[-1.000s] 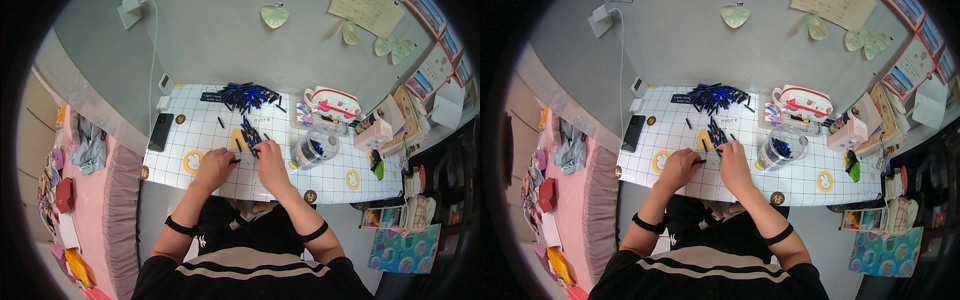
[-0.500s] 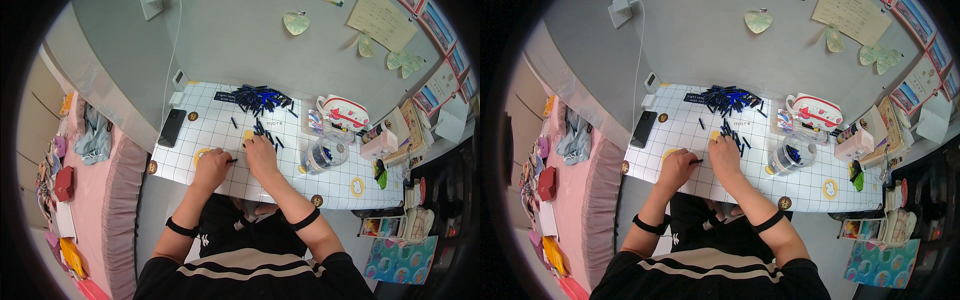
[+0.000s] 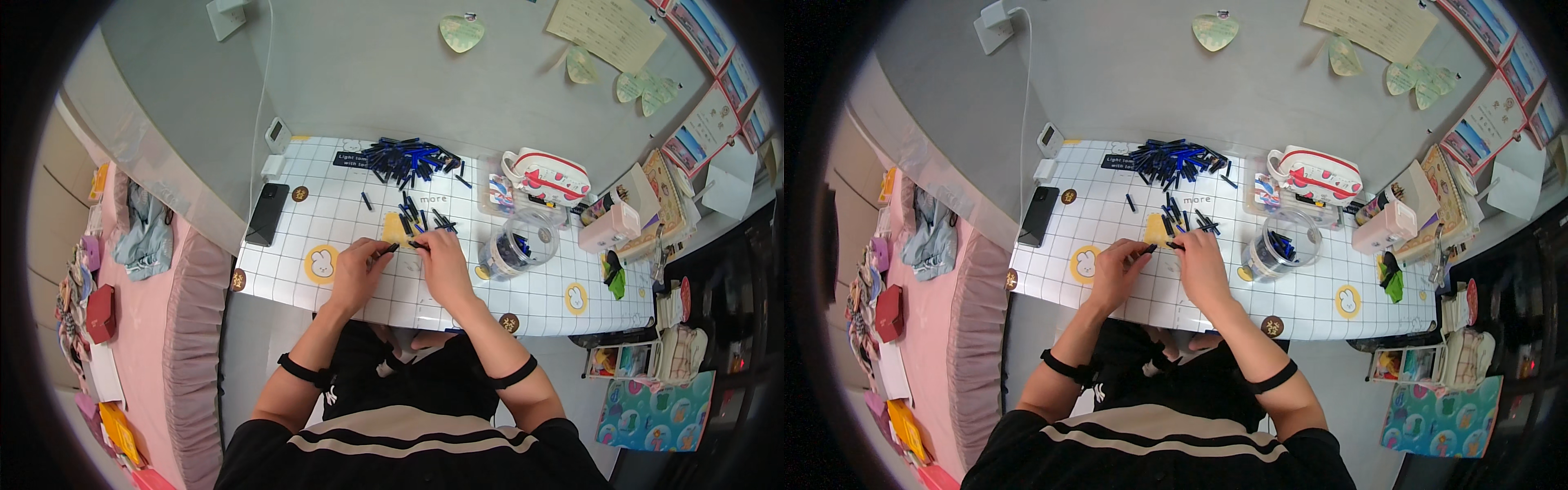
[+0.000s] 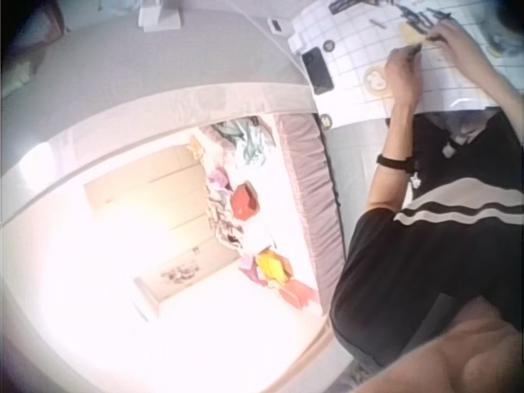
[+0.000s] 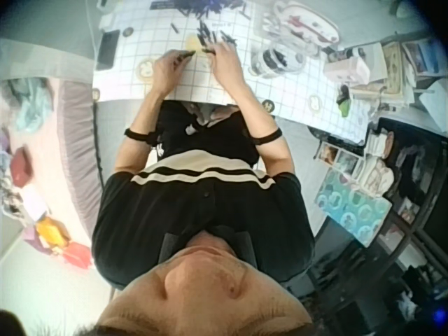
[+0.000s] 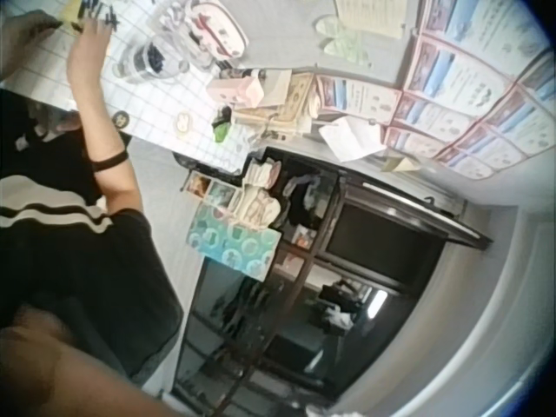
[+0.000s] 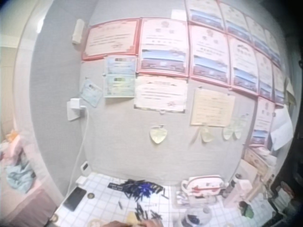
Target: The person assembles blue pens by picking up barrels and small black components from a desk and pushing them together by hand. Each finished pen is then placed into a clear plastic container until the pile on the desk is reduced.
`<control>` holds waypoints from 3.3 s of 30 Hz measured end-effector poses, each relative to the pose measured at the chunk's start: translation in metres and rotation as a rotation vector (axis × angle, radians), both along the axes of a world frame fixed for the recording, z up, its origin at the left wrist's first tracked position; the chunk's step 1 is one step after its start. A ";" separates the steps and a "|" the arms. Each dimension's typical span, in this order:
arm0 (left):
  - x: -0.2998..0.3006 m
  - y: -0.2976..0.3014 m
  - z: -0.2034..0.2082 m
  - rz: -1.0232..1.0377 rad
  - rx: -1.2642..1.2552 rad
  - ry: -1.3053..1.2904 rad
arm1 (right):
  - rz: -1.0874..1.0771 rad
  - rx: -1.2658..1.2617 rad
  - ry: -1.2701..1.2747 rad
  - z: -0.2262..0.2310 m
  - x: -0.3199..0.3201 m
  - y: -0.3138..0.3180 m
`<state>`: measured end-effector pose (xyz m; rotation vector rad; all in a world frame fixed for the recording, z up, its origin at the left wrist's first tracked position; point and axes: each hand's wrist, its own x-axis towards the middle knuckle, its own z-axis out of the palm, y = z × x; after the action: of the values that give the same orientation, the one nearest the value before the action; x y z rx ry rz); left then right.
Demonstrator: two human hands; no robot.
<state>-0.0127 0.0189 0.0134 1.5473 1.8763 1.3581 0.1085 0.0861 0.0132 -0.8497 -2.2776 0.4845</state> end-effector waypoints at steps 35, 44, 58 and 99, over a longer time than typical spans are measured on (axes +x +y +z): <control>0.004 -0.002 -0.012 -0.128 0.103 -0.088 | 0.044 -0.181 0.410 -0.019 0.000 -0.020; 0.005 -0.003 -0.013 -0.123 0.088 -0.087 | 0.023 -0.233 0.431 -0.018 0.000 -0.024; 0.006 -0.001 -0.014 -0.139 0.170 -0.046 | 0.014 -0.273 0.416 -0.018 0.002 -0.025; 0.051 0.059 0.052 -0.374 0.512 0.188 | -0.196 0.128 0.489 0.055 0.068 0.003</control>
<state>0.0384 0.0775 0.0656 2.2067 1.2817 1.6299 0.1769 0.0893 0.0679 -0.7799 -1.7402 0.4001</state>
